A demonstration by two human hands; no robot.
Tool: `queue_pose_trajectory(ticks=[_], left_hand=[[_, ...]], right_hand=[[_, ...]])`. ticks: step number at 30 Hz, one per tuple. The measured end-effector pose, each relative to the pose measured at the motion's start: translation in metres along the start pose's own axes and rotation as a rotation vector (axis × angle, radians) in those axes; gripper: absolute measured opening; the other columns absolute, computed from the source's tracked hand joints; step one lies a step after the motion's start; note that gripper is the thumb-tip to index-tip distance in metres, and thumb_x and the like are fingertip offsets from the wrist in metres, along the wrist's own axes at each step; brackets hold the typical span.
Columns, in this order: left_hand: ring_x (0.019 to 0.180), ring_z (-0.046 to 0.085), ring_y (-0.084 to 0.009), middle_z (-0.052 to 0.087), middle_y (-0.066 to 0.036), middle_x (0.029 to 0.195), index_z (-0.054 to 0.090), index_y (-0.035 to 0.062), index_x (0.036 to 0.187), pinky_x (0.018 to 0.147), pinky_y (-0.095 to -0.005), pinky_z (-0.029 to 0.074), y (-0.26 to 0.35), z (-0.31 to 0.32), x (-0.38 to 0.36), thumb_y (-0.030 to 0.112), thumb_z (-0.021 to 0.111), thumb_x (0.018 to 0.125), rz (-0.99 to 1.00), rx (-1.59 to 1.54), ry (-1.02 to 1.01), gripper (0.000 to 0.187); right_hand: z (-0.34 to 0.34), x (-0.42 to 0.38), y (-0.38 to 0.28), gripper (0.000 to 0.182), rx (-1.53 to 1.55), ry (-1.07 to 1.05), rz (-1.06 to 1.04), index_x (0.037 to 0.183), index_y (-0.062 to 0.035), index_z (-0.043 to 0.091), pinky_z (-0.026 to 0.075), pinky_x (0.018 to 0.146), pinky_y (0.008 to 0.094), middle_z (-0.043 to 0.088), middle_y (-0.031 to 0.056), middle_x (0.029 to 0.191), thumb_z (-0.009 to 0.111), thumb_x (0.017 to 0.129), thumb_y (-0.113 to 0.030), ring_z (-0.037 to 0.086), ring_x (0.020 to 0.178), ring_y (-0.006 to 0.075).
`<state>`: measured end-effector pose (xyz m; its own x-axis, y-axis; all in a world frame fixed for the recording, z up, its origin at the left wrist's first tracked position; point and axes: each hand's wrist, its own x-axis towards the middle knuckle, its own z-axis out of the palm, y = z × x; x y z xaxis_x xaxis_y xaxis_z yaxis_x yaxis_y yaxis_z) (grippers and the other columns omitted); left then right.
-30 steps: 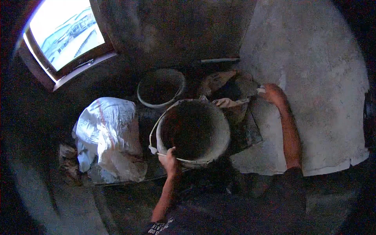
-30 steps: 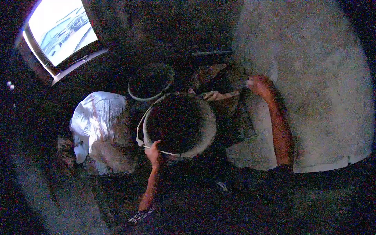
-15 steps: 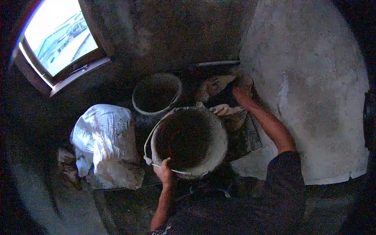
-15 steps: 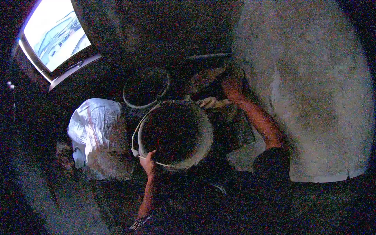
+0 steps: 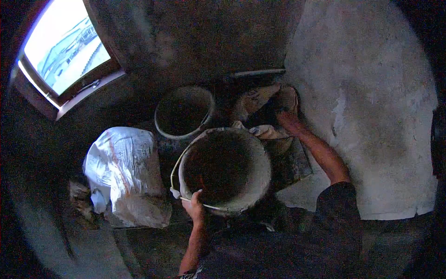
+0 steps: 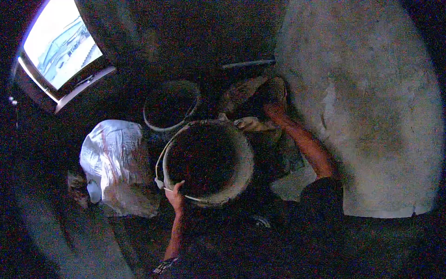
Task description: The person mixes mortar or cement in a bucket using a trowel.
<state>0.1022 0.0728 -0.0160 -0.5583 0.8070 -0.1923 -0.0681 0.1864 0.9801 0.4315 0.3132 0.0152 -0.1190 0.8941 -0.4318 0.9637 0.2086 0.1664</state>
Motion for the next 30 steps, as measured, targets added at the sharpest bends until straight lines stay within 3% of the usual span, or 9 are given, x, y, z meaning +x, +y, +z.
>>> queue_pose_trajectory(ticks=[1, 3, 4, 6, 16, 18, 25, 28, 30], left_hand=[[0.081, 0.04, -0.0168, 0.043, -0.009, 0.093, 0.037, -0.0091, 0.095, 0.072, -0.0229, 0.031, 0.007, 0.001, -0.002, 0.005, 0.054, 0.059, -0.046, -0.058, -0.007, 0.042], [0.08, 0.04, -0.016, 0.043, -0.009, 0.092, 0.037, -0.0091, 0.094, 0.071, -0.0228, 0.031, 0.003, 0.001, 0.002, 0.006, 0.054, 0.06, -0.085, -0.119, -0.016, 0.041], [0.075, 0.039, -0.0158, 0.043, -0.008, 0.086, 0.041, -0.0077, 0.089, 0.069, -0.0233, 0.032, -0.012, -0.002, 0.005, 0.008, 0.056, 0.058, -0.002, -0.074, 0.006, 0.037], [0.071, 0.039, -0.0156, 0.044, -0.007, 0.08, 0.044, -0.0062, 0.084, 0.066, -0.0239, 0.033, -0.008, 0.001, 0.003, 0.009, 0.057, 0.057, 0.078, -0.03, 0.03, 0.034], [0.074, 0.04, -0.0149, 0.042, -0.007, 0.087, 0.038, -0.0077, 0.09, 0.067, -0.0225, 0.032, -0.014, -0.005, 0.004, 0.008, 0.055, 0.058, -0.093, -0.047, -0.004, 0.04], [0.075, 0.04, -0.0152, 0.043, -0.008, 0.087, 0.039, -0.0076, 0.091, 0.067, -0.0228, 0.032, -0.015, -0.004, 0.007, 0.008, 0.055, 0.058, -0.071, -0.06, -0.007, 0.04], [0.061, 0.041, -0.0118, 0.045, -0.004, 0.073, 0.046, -0.0062, 0.075, 0.057, -0.0217, 0.035, -0.013, 0.001, 0.005, 0.008, 0.056, 0.061, 0.092, -0.016, 0.047, 0.023], [0.063, 0.041, -0.0128, 0.045, -0.004, 0.074, 0.046, -0.006, 0.076, 0.058, -0.0221, 0.035, -0.01, 0.002, 0.006, 0.01, 0.058, 0.059, 0.033, -0.046, 0.042, 0.025], [0.064, 0.041, -0.0133, 0.045, -0.004, 0.075, 0.047, -0.0062, 0.075, 0.059, -0.0223, 0.036, 0.007, 0.008, 0.001, 0.01, 0.058, 0.059, 0.0, -0.11, 0.042, 0.026]], right_hand=[[0.021, 0.005, 0.012, 0.028, 0.004, 0.0, 0.0, 0.099, -0.0079, 0.044, 0.037, 0.07, 0.041, 0.048, 0.0107, 0.086, 0.035, 0.072, -0.014, 0.043, 0.086, 0.0264], [0.06, 0.017, 0.041, 0.028, -0.374, 1.013, -0.522, 0.1, -0.0102, 0.043, 0.038, 0.064, 0.0396, 0.047, 0.0082, 0.083, 0.032, 0.075, -0.018, 0.044, 0.081, 0.0243], [0.065, 0.028, 0.04, 0.028, -0.373, 1.014, -0.523, 0.1, -0.0102, 0.043, 0.038, 0.064, 0.0396, 0.047, 0.0082, 0.083, 0.032, 0.075, -0.018, 0.044, 0.081, 0.0243], [0.057, 0.041, 0.024, 0.031, 0.037, 0.178, -0.034, 0.105, -0.0119, 0.038, 0.035, 0.071, 0.0373, 0.045, 0.0088, 0.093, 0.031, 0.077, -0.019, 0.043, 0.086, 0.0228], [0.054, 0.051, 0.019, 0.036, -0.284, 0.318, -0.273, 0.111, -0.0142, 0.033, 0.032, 0.08, 0.033, 0.035, 0.0066, 0.112, 0.031, 0.078, -0.028, 0.039, 0.097, 0.022], [0.01, 0.032, -0.002, 0.04, 0.151, -0.165, -0.126, 0.116, -0.0154, 0.022, 0.028, 0.084, 0.0342, 0.03, 0.0056, 0.116, 0.029, 0.078, -0.028, 0.037, 0.098, 0.0241], [0.073, 0.06, 0.028, 0.038, 0.582, -0.103, -0.109, 0.112, -0.013, 0.031, 0.025, 0.087, 0.0326, 0.037, 0.0107, 0.11, 0.023, 0.08, -0.031, 0.037, 0.099, 0.0263], [0.119, 0.102, 0.059, 0.044, -0.144, 0.431, -0.554, 0.111, -0.0115, 0.032, 0.026, 0.086, 0.0309, 0.036, 0.0125, 0.11, 0.018, 0.079, -0.037, 0.036, 0.1, 0.0265], [0.034, 0.036, 0.019, 0.04, 0.458, -0.236, -0.026, 0.114, -0.014, 0.028, 0.027, 0.085, 0.0309, 0.03, 0.0103, 0.115, 0.02, 0.079, -0.033, 0.034, 0.102, 0.0265]])
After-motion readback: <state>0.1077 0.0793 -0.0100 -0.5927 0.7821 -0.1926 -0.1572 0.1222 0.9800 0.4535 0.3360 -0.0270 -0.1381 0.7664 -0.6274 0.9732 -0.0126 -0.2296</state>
